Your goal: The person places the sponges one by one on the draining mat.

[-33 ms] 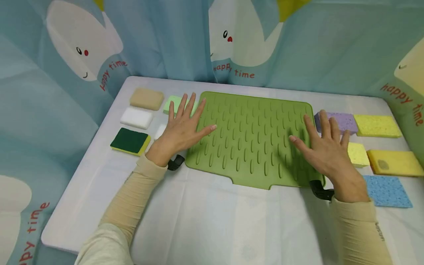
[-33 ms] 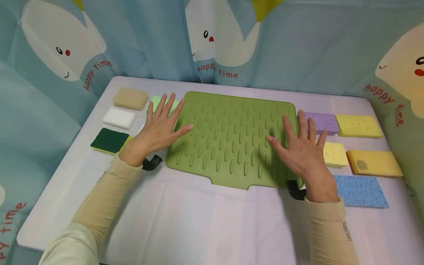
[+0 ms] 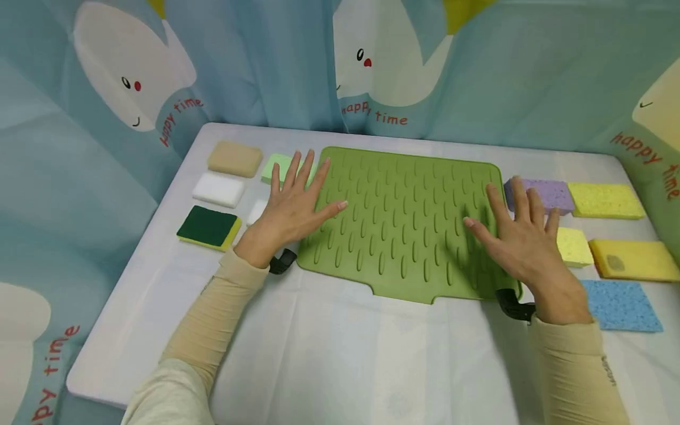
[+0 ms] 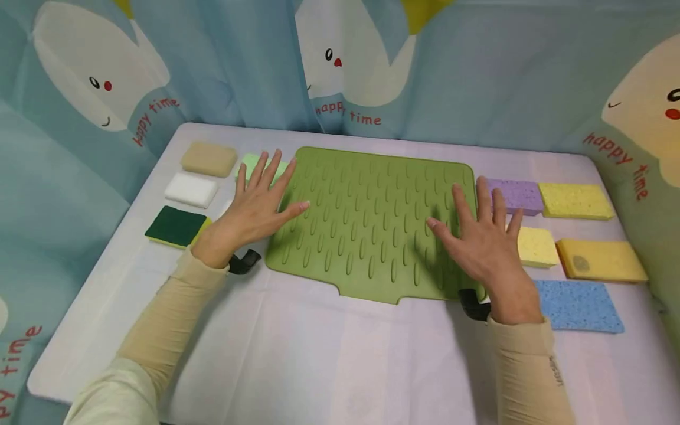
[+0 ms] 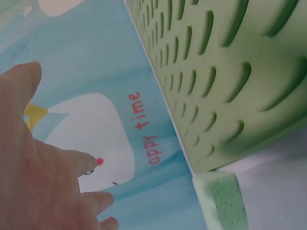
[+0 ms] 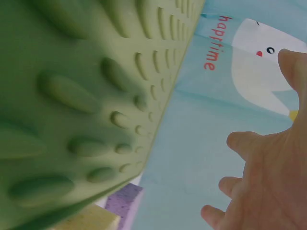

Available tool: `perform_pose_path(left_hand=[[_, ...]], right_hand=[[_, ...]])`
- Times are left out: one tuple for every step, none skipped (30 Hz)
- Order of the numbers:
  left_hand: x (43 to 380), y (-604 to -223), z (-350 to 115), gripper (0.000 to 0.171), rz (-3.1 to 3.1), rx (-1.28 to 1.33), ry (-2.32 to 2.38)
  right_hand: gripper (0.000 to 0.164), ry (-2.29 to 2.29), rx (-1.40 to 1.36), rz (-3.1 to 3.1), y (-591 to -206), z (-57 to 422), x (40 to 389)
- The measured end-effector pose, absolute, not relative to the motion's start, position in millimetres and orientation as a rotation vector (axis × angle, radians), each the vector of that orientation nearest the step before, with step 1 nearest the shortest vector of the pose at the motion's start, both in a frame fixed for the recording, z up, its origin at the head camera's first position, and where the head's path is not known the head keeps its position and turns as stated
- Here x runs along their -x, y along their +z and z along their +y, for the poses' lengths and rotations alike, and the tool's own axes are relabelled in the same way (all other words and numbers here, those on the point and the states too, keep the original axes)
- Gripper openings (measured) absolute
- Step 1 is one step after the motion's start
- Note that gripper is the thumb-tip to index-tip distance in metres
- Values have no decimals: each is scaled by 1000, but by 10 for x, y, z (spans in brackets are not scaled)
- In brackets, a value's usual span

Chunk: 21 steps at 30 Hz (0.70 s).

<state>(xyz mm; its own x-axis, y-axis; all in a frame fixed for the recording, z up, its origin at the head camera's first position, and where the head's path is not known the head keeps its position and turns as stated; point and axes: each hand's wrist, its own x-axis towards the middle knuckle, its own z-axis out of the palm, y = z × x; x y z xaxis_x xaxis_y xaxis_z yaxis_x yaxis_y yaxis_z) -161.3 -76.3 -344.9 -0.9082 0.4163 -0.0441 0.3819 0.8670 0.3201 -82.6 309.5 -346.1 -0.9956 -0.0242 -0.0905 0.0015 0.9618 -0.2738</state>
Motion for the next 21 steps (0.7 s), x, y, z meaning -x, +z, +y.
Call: perform_pose_path(left_hand=[[1613,-3451,-755,88,2921,-629,467],[1613,-3456,-750,88,2918,-631,463],[1614,-3459,-746,88,2915,-632,460],[1612,-3464,-744,88,2909,-631,459],[1611,-3467,-746,88,2906,-630,461],[1612,-3471,-749,87,2903,-630,462],[1609,-3473,-749,87,2899,-630,470],[1605,-3477,-752,87,2897,-630,473],[1601,-3480,-755,87,2891,-630,477],[1596,-3484,-757,87,2885,-631,483],[1593,-3492,-762,88,2880,-635,481],[1592,-3501,-766,88,2874,-639,478],[1592,-3509,-770,88,2868,-644,477],[1592,-3515,-774,88,2862,-651,477],[1593,-3523,-781,88,2858,-661,478],[1595,-3528,-788,88,2853,-670,479],[1594,-3536,-799,88,2852,-680,479],[1588,-3542,-813,89,2851,-686,482],[1578,-3548,-831,89,2847,-691,483],[1564,-3556,-856,90,2844,-694,481],[1547,-3567,-885,91,2842,-695,478]], right_hand=[[81,-427,16,3018,-3472,3102,815],[81,-432,14,3017,-3483,3107,806],[81,-438,11,3016,-3494,3112,797],[81,-448,11,3016,-3506,3115,788],[81,-457,10,3016,-3518,3116,781],[81,-465,8,3015,-3530,3115,773],[82,-467,6,3015,-3524,3119,762],[82,-466,3,3013,-3519,3121,752],[82,-468,0,3011,-3515,3125,740],[82,-469,-3,3007,-3511,3129,727],[82,-467,-7,3002,-3509,3136,713],[82,-467,-10,3000,-3506,3144,696],[82,-465,-13,2999,-3501,3155,679],[82,-464,-16,3000,-3495,3168,661],[82,-465,-19,3001,-3489,3181,643],[81,-464,-21,3004,-3481,3195,626],[81,-466,-22,3007,-3472,3207,612],[81,-470,-19,3010,-3460,3216,602],[81,-472,-15,3010,-3446,3221,595],[81,-476,-8,3010,-3432,3223,592],[82,-477,1,3010,-3417,3221,595]])
